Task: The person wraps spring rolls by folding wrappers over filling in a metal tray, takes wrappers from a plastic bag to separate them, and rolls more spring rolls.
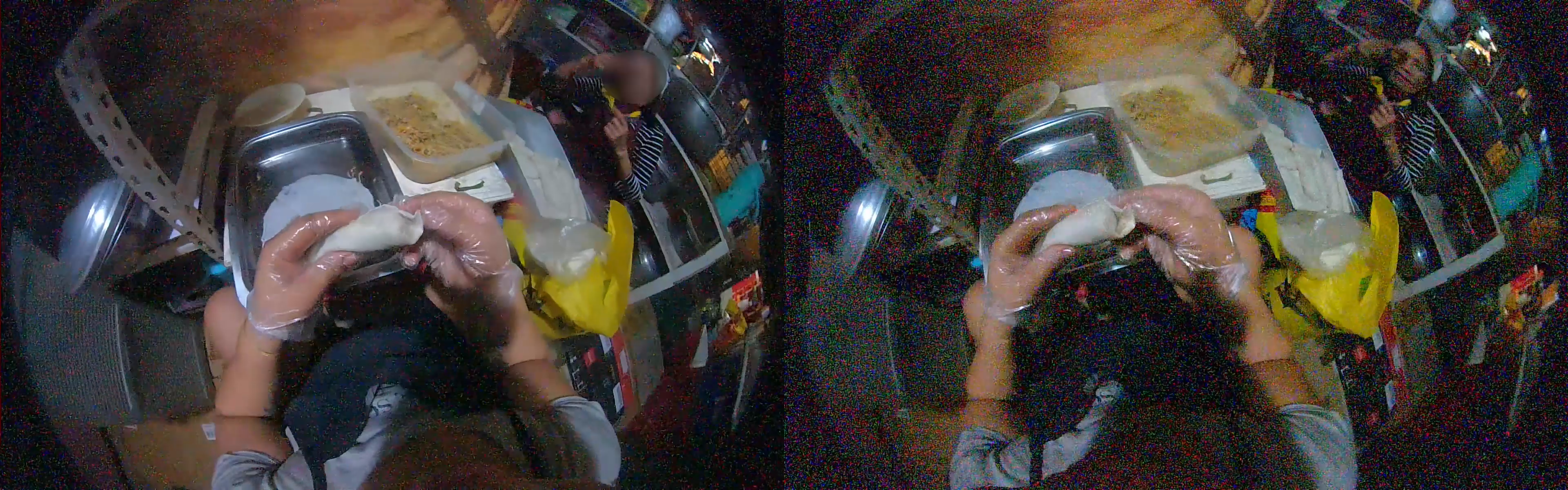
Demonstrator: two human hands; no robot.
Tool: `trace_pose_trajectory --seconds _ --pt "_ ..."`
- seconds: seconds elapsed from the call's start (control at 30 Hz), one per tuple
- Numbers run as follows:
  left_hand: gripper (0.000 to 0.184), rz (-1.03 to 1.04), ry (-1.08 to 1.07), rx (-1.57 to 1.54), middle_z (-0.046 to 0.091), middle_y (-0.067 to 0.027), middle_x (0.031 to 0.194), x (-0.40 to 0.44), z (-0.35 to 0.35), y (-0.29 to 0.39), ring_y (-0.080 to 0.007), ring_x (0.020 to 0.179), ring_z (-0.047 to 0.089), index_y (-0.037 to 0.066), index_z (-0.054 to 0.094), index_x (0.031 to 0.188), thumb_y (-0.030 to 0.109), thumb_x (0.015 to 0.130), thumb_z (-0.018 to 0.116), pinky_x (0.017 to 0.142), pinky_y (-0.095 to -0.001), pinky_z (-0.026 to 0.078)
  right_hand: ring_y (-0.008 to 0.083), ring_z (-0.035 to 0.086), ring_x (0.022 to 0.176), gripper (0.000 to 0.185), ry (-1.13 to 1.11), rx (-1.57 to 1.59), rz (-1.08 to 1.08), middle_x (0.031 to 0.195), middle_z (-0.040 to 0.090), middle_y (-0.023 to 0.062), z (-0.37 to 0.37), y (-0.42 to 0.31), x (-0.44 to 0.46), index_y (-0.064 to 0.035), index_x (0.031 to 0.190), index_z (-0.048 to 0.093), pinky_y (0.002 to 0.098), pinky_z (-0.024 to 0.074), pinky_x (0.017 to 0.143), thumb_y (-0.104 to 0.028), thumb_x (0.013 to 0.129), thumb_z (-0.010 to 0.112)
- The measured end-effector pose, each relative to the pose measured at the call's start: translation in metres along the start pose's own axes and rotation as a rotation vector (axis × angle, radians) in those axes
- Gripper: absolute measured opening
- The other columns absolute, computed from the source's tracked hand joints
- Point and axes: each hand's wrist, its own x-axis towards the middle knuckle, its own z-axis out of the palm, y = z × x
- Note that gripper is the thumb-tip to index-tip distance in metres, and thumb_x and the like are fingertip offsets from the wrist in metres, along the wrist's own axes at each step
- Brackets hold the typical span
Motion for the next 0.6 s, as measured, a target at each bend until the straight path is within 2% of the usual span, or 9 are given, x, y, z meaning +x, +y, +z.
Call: trace_pose_trajectory --seconds 0.07,0.13,0.23,0.3,0.43,0.53,0.6 --pt "0.04 0.045 0.009 0.067 0.063 -0.012 0.114 -0.001 0.002 -0.004 -0.0191 0.109 0.058 -0.002 0.062 0.12 -0.001 0.081 0.068 0.096 -0.0304 0.044 0.0169 0.061 0.075 0.021 0.022 0.103 0.151 0.095 0.064 0.0134 -0.003 -0.003 0.003 0.0076 0.098 0.061 0.0259 0.0506 0.063 -0.009 0.086 0.064" --pt "0.04 0.078 0.015 0.101 0.063 -0.0123 0.114 -0.002 0.004 -0.005 -0.0192 0.107 0.059 -0.002 0.062 0.119 -0.002 0.08 0.068 0.095 -0.03 0.044 0.0178 0.062 0.076 0.017 -0.004 0.339 0.379 0.093 0.064 0.0139 -0.009 -0.009 0.006 0.0063 0.092 0.062 0.0263 0.0511 0.063 -0.008 0.084 0.066" --pt "0.038 0.102 0.02 0.114 0.064 -0.0127 0.114 -0.005 0.003 -0.003 -0.02 0.106 0.06 -0.002 0.063 0.117 -0.003 0.079 0.067 0.094 -0.0305 0.045 0.0193 0.063 0.076 0.016 0.044 0.31 0.358 0.091 0.064 0.0146 0.0 -0.015 0.003 0.0039 0.088 0.063 0.027 0.052 0.062 -0.007 0.079 0.07" --pt "0.037 0.104 0.019 0.132 0.065 -0.013 0.112 -0.006 0.001 -0.003 -0.0218 0.104 0.061 -0.001 0.065 0.115 -0.004 0.078 0.067 0.093 -0.0318 0.046 0.0196 0.063 0.077 0.016 -0.046 0.259 0.341 0.09 0.064 0.0141 -0.011 -0.002 0.006 0.0026 0.087 0.063 0.027 0.0524 0.062 -0.007 0.077 0.071" --pt "0.037 0.261 0.056 0.339 0.067 -0.0137 0.106 -0.007 -0.004 -0.004 -0.0265 0.101 0.062 0.0 0.067 0.11 -0.004 0.073 0.067 0.091 -0.0348 0.047 0.0188 0.062 0.073 0.019 -0.157 0.024 0.275 0.088 0.062 0.0121 -0.022 0.01 0.014 -0.0001 0.083 0.061 0.0268 0.0518 0.061 -0.009 0.073 0.075" --pt "0.038 0.295 0.063 0.421 0.067 -0.0143 0.104 -0.007 -0.007 -0.002 -0.0284 0.101 0.062 0.001 0.068 0.109 -0.004 0.072 0.066 0.091 -0.0358 0.047 0.0173 0.06 0.072 0.02 -0.175 -0.029 0.254 0.087 0.06 0.0106 -0.019 0.01 0.017 -0.0009 0.079 0.06 0.0263 0.0499 0.061 -0.009 0.071 0.075" --pt "0.038 0.299 0.051 0.395 0.067 -0.0146 0.105 -0.006 -0.009 -0.004 -0.0286 0.1 0.062 0.001 0.068 0.109 -0.003 0.071 0.065 0.09 -0.0359 0.047 0.0158 0.059 0.072 0.022 -0.175 0.026 0.325 0.085 0.06 0.0089 -0.018 0.006 0.018 -0.0012 0.081 0.058 0.0252 0.0485 0.062 -0.009 0.07 0.075"
